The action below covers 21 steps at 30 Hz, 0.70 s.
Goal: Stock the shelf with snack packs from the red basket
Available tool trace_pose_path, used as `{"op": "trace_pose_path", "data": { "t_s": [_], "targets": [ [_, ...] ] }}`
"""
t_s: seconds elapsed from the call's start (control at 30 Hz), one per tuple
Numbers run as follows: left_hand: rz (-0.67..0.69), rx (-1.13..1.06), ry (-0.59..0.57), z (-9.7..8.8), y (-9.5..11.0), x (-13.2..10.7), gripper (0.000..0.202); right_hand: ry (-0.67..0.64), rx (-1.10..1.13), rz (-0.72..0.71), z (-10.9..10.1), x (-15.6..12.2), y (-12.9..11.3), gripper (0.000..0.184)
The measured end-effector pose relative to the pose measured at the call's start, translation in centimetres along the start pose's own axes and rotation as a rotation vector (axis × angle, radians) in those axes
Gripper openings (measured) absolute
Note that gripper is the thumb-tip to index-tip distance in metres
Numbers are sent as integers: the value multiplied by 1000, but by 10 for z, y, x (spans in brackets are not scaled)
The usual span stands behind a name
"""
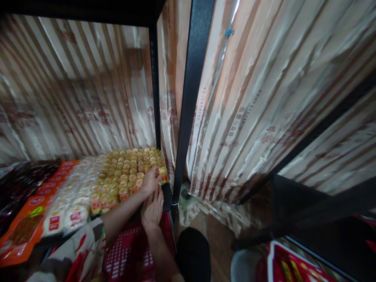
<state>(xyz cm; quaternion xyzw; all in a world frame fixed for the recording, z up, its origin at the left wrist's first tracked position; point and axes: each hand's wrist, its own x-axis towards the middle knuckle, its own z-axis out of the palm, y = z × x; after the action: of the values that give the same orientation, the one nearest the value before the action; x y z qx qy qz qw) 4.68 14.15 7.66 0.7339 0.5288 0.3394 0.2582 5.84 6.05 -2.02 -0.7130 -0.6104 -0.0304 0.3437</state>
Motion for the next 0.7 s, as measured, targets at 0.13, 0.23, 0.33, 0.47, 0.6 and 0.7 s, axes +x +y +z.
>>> {"op": "trace_pose_path", "data": {
  "t_s": [0.13, 0.23, 0.33, 0.47, 0.6, 0.7],
  "targets": [
    [-15, 6, -37, 2, 2, -2, 24, -26, -3, 6, -1, -1, -1, 48],
    [-24, 122, -47, 3, 4, -4, 19, -31, -11, 10, 0, -1, -1, 48],
    [11, 310, -43, 4, 4, -5, 21, -16, 2, 18, 1, -1, -1, 47],
    [31, 466, -84, 6, 3, -6, 24, -28, 19, 27, 1, -1, -1, 49],
    [24, 576, -128, 6, 9, -5, 26, -69, 21, 56, 2, -2, 0, 47],
    [37, 588, -123, 5, 13, -5, 28, -79, 14, 67, 2, -2, 1, 48]
  ]
}}
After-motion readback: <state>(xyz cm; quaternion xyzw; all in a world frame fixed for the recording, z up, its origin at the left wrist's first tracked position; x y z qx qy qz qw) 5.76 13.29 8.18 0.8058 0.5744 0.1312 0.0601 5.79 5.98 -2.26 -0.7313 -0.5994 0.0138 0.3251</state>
